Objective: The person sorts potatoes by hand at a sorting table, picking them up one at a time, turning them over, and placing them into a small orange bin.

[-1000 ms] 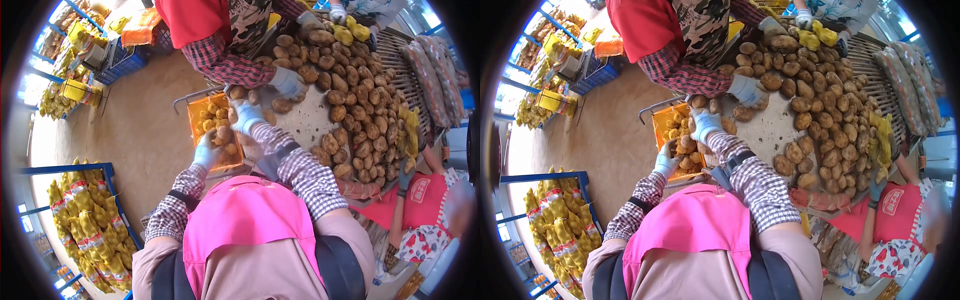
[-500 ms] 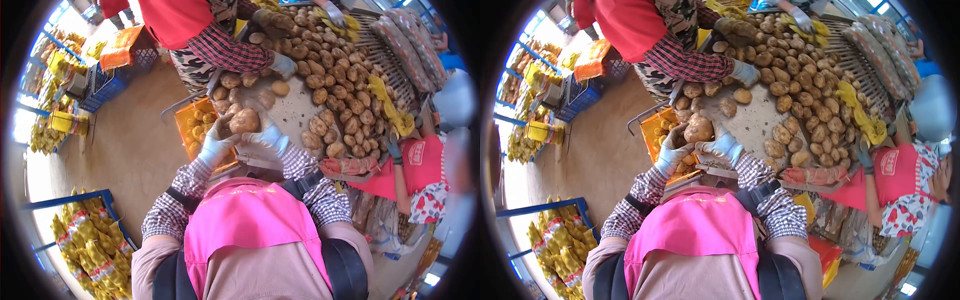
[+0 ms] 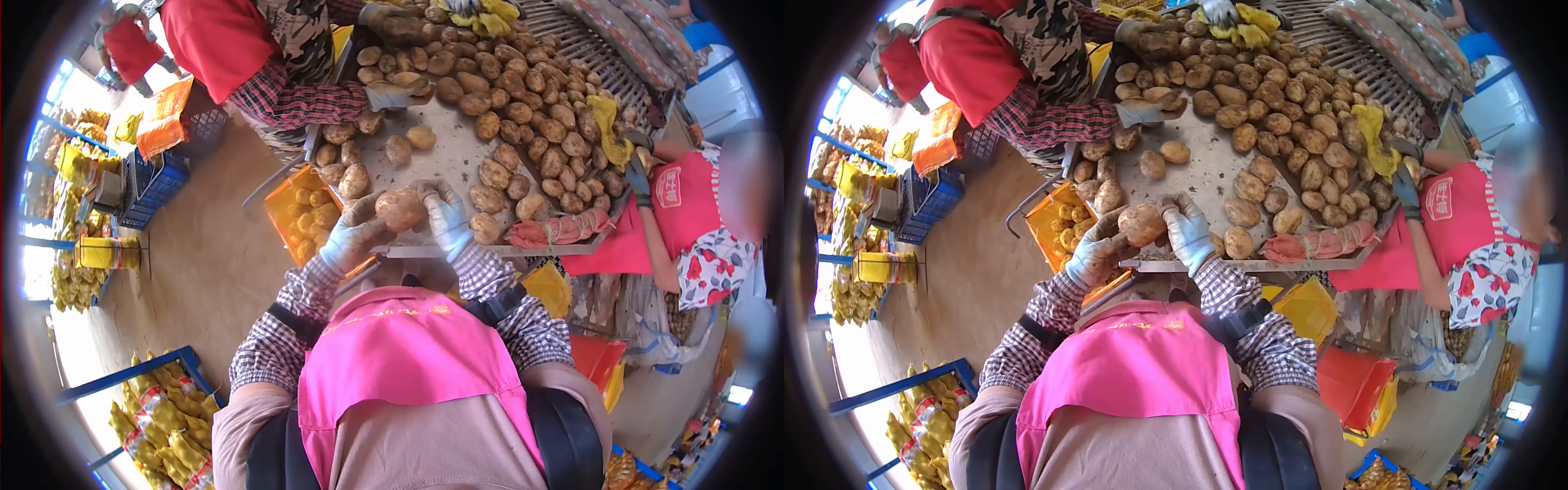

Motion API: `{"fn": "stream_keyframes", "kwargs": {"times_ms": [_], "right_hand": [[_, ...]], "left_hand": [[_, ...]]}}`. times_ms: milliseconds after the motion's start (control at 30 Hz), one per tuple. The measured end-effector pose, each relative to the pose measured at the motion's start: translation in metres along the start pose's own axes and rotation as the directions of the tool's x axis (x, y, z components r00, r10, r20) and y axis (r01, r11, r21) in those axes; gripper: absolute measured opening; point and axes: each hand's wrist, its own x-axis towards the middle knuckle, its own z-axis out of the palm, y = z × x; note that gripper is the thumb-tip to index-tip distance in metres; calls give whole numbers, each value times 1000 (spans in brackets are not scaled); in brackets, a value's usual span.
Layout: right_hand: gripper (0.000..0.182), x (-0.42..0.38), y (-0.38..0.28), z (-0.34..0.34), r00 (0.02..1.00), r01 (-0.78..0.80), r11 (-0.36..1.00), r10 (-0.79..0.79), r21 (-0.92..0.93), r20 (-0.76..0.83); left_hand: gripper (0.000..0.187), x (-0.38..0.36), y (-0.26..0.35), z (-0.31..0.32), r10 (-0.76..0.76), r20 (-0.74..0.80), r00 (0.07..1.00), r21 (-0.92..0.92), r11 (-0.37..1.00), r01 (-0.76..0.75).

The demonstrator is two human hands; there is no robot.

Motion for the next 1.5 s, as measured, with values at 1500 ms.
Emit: {"fn": "stream_keyframes", "kwargs": {"times_ms": [1500], "right_hand": [[65, 120, 28, 44, 871, 487, -102, -14, -868, 491]], "left_hand": [[46, -39, -58, -111, 607, -576, 547, 798, 271, 538]]}}
